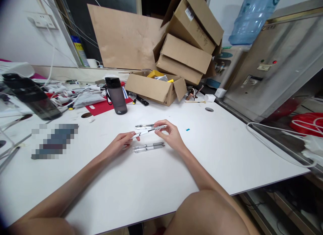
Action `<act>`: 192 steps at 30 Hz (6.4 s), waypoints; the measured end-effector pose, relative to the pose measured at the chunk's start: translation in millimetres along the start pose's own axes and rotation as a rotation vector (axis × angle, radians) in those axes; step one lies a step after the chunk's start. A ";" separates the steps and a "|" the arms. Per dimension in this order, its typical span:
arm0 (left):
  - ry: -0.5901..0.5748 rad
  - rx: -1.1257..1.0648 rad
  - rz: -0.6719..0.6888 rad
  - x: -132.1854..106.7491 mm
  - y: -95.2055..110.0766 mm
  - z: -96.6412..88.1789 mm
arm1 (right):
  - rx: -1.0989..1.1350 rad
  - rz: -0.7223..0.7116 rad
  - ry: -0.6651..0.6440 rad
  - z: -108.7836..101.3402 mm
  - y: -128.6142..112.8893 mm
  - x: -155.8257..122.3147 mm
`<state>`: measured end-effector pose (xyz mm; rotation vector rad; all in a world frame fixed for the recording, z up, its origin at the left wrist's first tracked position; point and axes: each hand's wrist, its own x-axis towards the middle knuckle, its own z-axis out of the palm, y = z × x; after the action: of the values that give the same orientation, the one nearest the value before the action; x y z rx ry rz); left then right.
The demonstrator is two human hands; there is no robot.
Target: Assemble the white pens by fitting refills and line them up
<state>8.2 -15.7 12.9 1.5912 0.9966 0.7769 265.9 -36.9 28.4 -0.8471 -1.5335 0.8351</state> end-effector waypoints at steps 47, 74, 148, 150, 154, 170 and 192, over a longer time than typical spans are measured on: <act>0.172 0.223 0.021 -2.3 -0.9 -7.9 | -0.084 0.105 0.251 -14.6 18.3 6.3; 0.067 0.413 0.144 -1.5 -4.6 -1.9 | -0.107 0.092 0.256 -13.5 14.5 5.2; 0.171 0.227 0.098 -0.6 2.0 2.5 | 0.012 0.197 0.236 -16.8 21.3 5.4; 0.174 0.217 0.100 -0.6 1.8 2.6 | 0.028 0.203 0.251 -16.7 19.4 5.6; 0.175 0.209 0.109 -1.6 3.7 3.5 | 0.025 0.224 0.238 -15.9 18.0 5.4; 0.033 0.227 0.145 -2.0 3.6 10.4 | -0.050 0.184 -0.119 -2.7 8.5 -1.7; 0.040 0.303 0.174 -2.9 4.6 9.5 | -0.070 0.239 -0.243 -3.7 5.4 -7.5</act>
<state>16.2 -22.8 15.1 1.9499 1.0514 0.8060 270.7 -40.5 20.5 -1.0241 -1.7017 1.0957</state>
